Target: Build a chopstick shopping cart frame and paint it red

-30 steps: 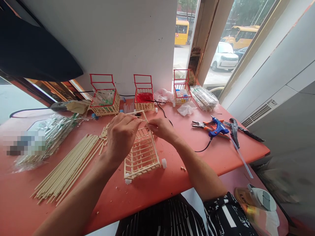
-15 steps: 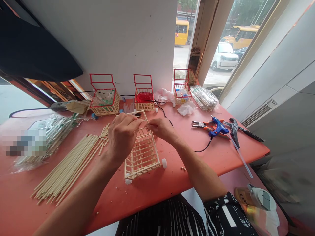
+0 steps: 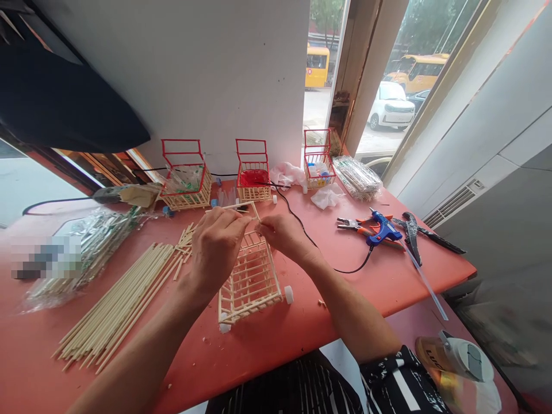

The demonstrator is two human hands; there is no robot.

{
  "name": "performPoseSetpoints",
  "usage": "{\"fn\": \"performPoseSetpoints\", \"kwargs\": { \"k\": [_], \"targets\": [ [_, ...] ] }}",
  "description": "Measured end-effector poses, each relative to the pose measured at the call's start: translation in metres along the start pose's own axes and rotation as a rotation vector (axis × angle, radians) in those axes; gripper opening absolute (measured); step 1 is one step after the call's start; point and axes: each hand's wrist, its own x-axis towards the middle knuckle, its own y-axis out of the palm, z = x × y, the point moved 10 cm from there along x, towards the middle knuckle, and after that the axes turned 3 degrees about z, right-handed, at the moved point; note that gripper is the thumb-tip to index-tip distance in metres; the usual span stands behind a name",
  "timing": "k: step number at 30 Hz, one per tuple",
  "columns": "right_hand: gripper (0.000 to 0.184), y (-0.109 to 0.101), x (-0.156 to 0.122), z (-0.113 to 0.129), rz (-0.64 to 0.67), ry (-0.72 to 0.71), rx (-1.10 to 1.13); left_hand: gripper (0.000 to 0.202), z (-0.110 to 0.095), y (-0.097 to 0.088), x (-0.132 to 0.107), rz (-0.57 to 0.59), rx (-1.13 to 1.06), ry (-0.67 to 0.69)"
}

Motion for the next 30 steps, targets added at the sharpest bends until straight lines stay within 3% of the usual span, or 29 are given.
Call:
{"fn": "performPoseSetpoints", "kwargs": {
  "k": [30],
  "targets": [
    [0.036, 0.0013, 0.0014, -0.001, -0.011, 0.006, -0.015, 0.03, -0.005, 0.0053, -0.001, -0.007, 0.052, 0.035]
  ]
}}
